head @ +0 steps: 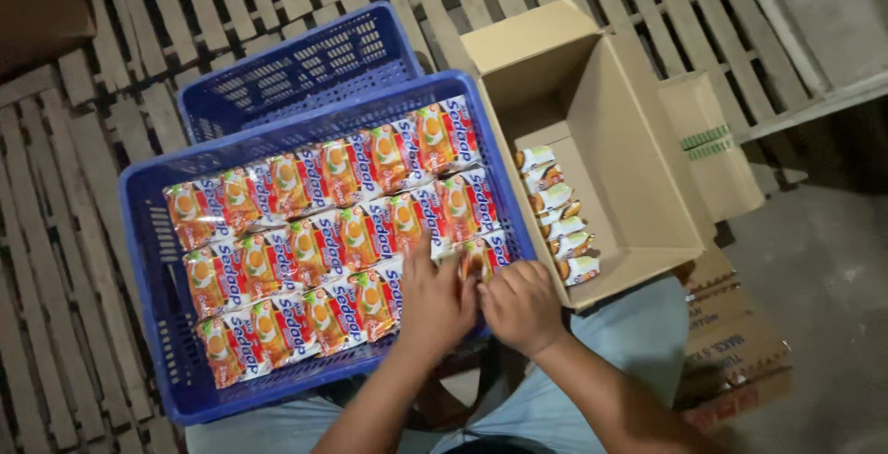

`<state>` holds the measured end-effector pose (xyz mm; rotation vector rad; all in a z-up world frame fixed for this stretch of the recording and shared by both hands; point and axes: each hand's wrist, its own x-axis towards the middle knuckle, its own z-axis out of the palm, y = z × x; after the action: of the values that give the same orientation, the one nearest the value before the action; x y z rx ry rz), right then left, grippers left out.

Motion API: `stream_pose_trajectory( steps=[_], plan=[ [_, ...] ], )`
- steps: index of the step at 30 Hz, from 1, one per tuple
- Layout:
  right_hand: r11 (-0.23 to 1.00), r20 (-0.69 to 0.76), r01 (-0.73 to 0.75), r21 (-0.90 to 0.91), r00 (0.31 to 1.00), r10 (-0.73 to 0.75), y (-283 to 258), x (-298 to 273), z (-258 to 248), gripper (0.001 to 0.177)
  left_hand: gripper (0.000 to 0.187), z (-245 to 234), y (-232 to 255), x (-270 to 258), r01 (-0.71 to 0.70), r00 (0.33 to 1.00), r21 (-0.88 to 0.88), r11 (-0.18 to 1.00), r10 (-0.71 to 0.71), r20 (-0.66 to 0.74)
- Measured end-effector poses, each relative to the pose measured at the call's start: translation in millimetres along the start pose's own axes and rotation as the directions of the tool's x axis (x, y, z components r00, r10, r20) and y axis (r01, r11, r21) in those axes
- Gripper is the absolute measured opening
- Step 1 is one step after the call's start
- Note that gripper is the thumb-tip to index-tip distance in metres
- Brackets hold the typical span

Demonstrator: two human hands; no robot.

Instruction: The person transfers individually wrapped snack packets from a cardboard box into a blue plastic basket, arranging them in neat rows. The person continues this process until the basket is filled.

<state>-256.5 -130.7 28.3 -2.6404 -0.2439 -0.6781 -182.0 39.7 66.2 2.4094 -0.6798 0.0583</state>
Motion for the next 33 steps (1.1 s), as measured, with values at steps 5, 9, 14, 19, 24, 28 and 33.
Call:
stream_pose_trajectory(
  steps=[5, 9, 14, 19, 24, 28, 33],
  plan=[
    [0.998, 0.064, -0.063, -0.027, 0.996, 0.065, -17, 22, -22, 0.028, 0.02, -11, 10, -39, -0.083, 0.994, 0.02, 0.996, 0.081, 0.068],
    [0.99, 0.075, -0.113, 0.08, 0.991, 0.107, -20, 28, -30, 0.021, 0.018, -4, 3, -38, -0.174, 0.97, 0.018, 0.985, 0.168, 0.176],
    [0.879, 0.574, -0.411, 0.242, 0.791, 0.212, -11, 38, -71, 0.05, 0.028, 2, -3, -46, -0.213, 0.934, 0.157, 0.964, 0.154, 0.323],
    [0.646, 0.744, -0.621, 0.444, 0.657, 0.12, 61, 75, -115, 0.048, 0.024, -3, 0, -40, -0.229, 0.905, 0.154, 0.961, 0.152, 0.397],
    [0.846, 0.753, -0.527, 0.084, 0.589, 0.293, 166, 126, -104, 0.043, 0.032, -3, -3, -40, -0.217, 0.892, 0.121, 0.969, 0.147, 0.427],
    [0.899, 0.732, -0.437, 0.017, 0.618, 0.286, 206, 140, -42, 0.038, 0.032, 0, -5, -41, -0.196, 0.891, 0.112, 0.974, 0.129, 0.435],
    [0.976, 0.852, -0.183, -0.117, 0.486, 0.194, 208, 152, 16, 0.039, 0.036, 1, -7, -44, -0.197, 0.9, 0.114, 0.974, 0.133, 0.415]
  ],
)
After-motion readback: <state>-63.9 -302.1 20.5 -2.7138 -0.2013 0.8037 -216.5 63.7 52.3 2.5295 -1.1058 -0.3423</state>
